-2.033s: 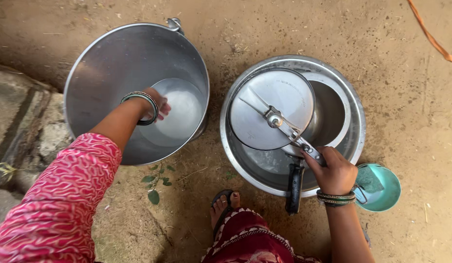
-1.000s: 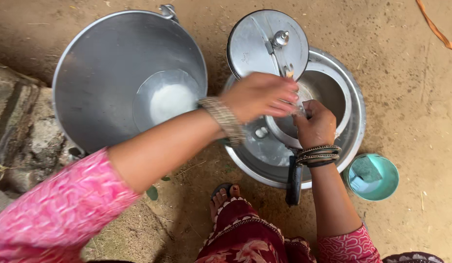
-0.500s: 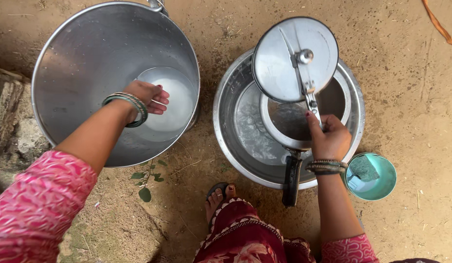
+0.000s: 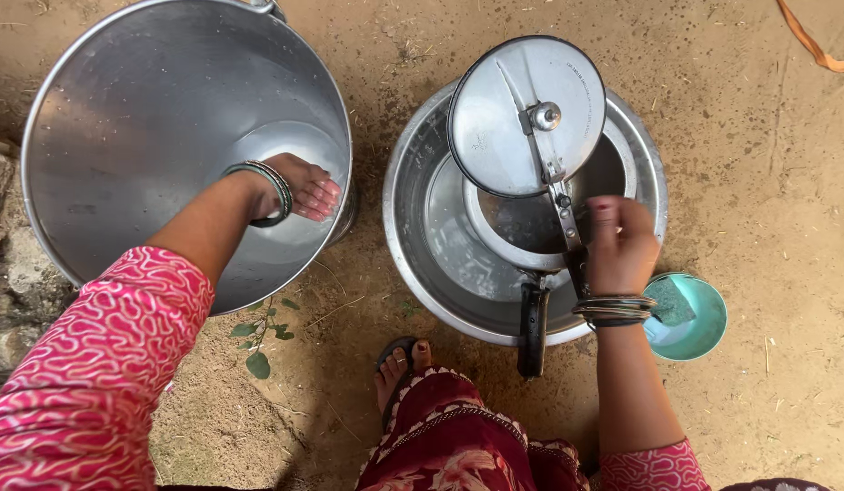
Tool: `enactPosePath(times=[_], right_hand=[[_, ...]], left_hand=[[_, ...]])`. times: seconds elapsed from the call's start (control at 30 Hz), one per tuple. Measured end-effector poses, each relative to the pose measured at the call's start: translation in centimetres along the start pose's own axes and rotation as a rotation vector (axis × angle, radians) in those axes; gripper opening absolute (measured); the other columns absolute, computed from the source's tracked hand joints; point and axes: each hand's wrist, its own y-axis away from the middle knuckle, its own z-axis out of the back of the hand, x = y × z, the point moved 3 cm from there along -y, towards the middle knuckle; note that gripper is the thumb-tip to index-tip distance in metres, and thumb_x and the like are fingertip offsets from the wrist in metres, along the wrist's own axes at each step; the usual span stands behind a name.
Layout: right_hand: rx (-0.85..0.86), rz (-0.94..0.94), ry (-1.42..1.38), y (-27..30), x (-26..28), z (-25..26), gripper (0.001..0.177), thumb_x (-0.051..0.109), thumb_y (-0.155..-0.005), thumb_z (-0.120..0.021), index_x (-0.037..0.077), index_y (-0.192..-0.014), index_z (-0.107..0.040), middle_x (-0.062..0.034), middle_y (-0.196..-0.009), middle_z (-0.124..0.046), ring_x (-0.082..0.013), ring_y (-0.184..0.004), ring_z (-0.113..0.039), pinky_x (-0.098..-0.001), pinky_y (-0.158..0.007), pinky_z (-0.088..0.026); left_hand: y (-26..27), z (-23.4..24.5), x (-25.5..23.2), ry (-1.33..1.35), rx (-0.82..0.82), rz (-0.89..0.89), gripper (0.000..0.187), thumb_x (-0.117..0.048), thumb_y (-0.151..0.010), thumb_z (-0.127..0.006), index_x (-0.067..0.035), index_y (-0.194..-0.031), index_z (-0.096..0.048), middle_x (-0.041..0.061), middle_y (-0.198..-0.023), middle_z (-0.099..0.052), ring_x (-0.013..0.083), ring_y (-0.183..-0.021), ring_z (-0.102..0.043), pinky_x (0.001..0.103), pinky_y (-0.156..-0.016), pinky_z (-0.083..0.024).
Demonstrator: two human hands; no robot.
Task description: The person scrubs a metal pressure cooker with a green sponge, rinses it with water from a bucket, and places the lid back on. The task is performed outdoors on a dirt surface using two buckets and a small cup.
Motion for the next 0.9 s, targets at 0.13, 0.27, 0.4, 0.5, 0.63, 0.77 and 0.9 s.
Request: enactPosePath(times=[0.13, 0.27, 0.4, 0.5, 0.63, 0.77, 0.9], right_hand=[[-0.131, -0.093, -0.346, -0.8, -0.2, 1.1, 0.038, 0.03, -0.118, -0.051, 0.001, -0.101, -0.068, -0.0093, -0.097, -0.073, -0.0124, -0.08, -0.065, -0.0268, -0.074, -0.053], [-0.167, -0.286, -0.554, -1.1, -0.8, 1.7, 0.037, 0.032, -0.115, -0.051, 0.005, -0.097, -0.067, -0.0074, -0.088, -0.072, -0.0136, -0.074, -0.067, -0.0278, -0.07, -0.056], [-0.126, -0.509, -0.886, -1.2, -1.4, 0.7, 0.031, 0.032, -0.11, -0.054, 0.008, -0.096, -0.066, -0.0063, -0.085, -0.071, -0.0176, -0.073, -0.07, -0.0335, -0.069, -0.06], [-0.032, -0.704, -1.069, -1.3, -1.5, -1.0, 0.024, 0.029, -0.109, -0.058, 0.008, -0.1, -0.064, -0.0079, -0.09, -0.071, -0.0202, -0.079, -0.072, -0.0355, -0.076, -0.062], [0.214, -0.918, -1.124, -1.0, 0.5, -4.5, 0.018, 0.02, -0.106, -0.057, 0.004, -0.109, -0.064, -0.0105, -0.103, -0.07, -0.0208, -0.092, -0.073, -0.0349, -0.087, -0.064], [0.447, -0.828, -1.344, -1.7, 4.9, -6.2, 0.022, 0.014, -0.109, -0.049, -0.001, -0.117, -0.062, -0.0128, -0.113, -0.07, -0.0205, -0.1, -0.071, -0.0327, -0.088, -0.062], [0.585, -0.563, -1.035, -4.2, 7.6, -2.8, 0.022, 0.006, -0.107, -0.047, -0.003, -0.121, -0.063, -0.0123, -0.112, -0.073, -0.0197, -0.097, -0.073, -0.0306, -0.085, -0.063]], left_hand=[[-2.5, 5.0, 1.4, 0.119, -0.209, 0.012, 0.036, -0.026, -0.108, -0.048, 0.006, -0.107, -0.067, 0.02, -0.101, -0.071, 0.0306, -0.088, -0.071, 0.045, -0.083, -0.059], [-2.7, 8.8, 2.4, -0.331, -0.631, 0.028, 0.032, -0.028, -0.101, -0.066, 0.003, -0.105, -0.065, 0.022, -0.099, -0.067, 0.0331, -0.082, -0.07, 0.045, -0.072, -0.052], [1.6, 4.0, 1.5, 0.305, -0.317, -0.017, 0.031, -0.025, -0.104, -0.052, 0.0, -0.088, -0.063, 0.015, -0.086, -0.072, 0.0295, -0.07, -0.071, 0.042, -0.062, -0.061], [9.4, 0.0, -3.8, 0.353, -0.254, -0.33, 0.032, -0.026, -0.107, -0.059, -0.001, -0.09, -0.063, 0.017, -0.084, -0.069, 0.0246, -0.063, -0.062, 0.039, -0.06, -0.054], [20.6, -6.9, -11.1, 0.319, 0.056, -0.526, 0.023, -0.022, -0.095, -0.062, 0.0, -0.095, -0.068, 0.018, -0.09, -0.076, 0.0273, -0.079, -0.08, 0.043, -0.076, -0.071], [23.2, -18.7, -15.5, 0.164, 0.466, -0.724, 0.039, -0.024, -0.097, -0.064, 0.007, -0.12, -0.069, 0.025, -0.111, -0.076, 0.0299, -0.101, -0.078, 0.038, -0.087, -0.067], [20.1, -23.0, -15.6, 0.25, 0.392, -0.787, 0.04, -0.024, -0.097, -0.063, 0.003, -0.126, -0.066, 0.023, -0.118, -0.076, 0.0265, -0.108, -0.075, 0.034, -0.092, -0.063]])
